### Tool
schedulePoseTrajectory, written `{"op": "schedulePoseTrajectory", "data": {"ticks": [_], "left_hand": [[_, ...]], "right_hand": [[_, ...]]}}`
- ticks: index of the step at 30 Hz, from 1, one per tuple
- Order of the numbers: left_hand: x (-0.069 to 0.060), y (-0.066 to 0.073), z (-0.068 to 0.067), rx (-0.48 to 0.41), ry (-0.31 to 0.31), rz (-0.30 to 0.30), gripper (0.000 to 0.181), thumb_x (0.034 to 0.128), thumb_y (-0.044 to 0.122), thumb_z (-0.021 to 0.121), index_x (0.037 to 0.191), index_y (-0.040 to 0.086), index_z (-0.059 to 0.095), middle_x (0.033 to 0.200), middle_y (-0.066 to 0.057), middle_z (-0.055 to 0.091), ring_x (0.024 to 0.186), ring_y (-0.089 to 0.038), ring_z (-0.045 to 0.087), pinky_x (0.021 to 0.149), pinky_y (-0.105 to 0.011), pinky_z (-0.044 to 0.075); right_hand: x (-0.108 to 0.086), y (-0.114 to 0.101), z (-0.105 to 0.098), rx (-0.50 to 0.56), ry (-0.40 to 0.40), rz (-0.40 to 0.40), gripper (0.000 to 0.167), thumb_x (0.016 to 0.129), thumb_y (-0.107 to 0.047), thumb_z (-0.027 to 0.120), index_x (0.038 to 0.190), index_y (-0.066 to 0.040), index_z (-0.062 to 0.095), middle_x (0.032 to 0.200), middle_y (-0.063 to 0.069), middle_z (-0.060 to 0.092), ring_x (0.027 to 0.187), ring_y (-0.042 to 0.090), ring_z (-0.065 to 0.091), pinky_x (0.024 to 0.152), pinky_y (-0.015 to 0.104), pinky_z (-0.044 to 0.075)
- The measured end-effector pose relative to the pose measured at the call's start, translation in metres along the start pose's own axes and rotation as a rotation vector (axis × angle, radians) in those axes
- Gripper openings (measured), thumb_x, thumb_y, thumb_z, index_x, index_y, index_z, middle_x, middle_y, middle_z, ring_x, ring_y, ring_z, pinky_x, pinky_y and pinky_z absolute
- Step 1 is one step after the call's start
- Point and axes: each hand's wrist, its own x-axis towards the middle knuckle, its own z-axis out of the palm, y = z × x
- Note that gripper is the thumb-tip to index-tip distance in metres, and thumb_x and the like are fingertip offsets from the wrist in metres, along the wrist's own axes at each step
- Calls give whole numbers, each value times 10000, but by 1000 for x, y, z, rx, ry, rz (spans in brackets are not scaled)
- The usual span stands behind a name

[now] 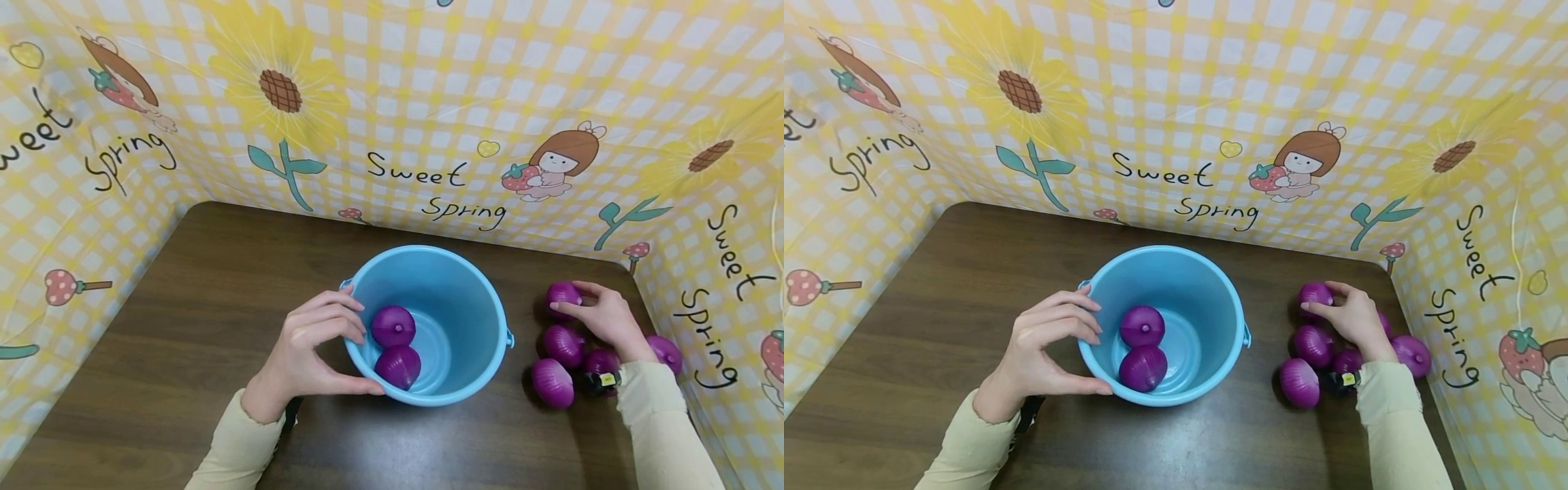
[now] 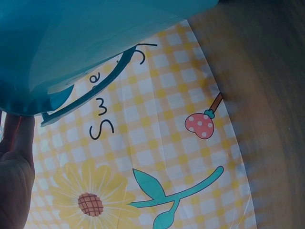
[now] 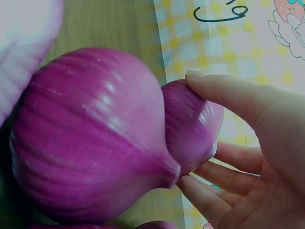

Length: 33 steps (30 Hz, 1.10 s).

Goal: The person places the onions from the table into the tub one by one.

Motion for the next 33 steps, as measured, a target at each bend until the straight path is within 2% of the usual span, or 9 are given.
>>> {"op": "schedulePoseTrajectory", "data": {"ticks": [7,17,25,27,30,33], "left_hand": [[0,0,0,-2,-2,-3,552,626,544,954,796,94,683,824,-9,686,941,-272,641,1051,-555,462],[-1,0,0,-6,-3,-10,553,631,546,951,795,91,684,826,-11,688,942,-272,642,1055,-550,459],[0,-1,1,-9,1,2,555,623,544,956,799,92,685,815,-28,685,938,-275,645,1049,-562,462],[0,-1,1,-7,-1,3,557,624,547,954,799,91,686,814,-28,686,936,-274,646,1049,-557,463],[0,-1,1,-4,-2,4,561,628,550,951,799,86,687,815,-27,689,933,-273,648,1050,-552,464],[-1,-1,1,-4,-3,4,559,628,548,952,800,86,687,813,-30,689,934,-273,648,1050,-553,464]], "right_hand": [[-2,-4,-1,4,12,-23,937,871,-579,753,1484,53,433,1317,303,578,1283,487,507,1051,636,394],[-5,-11,-2,23,31,-52,922,876,-526,777,1493,58,419,1303,301,587,1274,475,523,1054,636,392],[-8,-18,-4,15,72,-85,873,875,-502,788,1477,38,459,1263,297,621,1205,439,595,998,572,456],[-9,-21,-5,20,79,-95,864,871,-498,794,1475,27,468,1273,291,620,1200,424,603,983,500,485],[-11,-26,-6,22,86,-110,858,865,-493,801,1471,22,479,1283,284,619,1193,406,612,903,253,514],[-13,-31,-6,30,91,-129,853,862,-480,810,1466,26,483,1291,293,612,1184,407,618,771,52,436]]}}
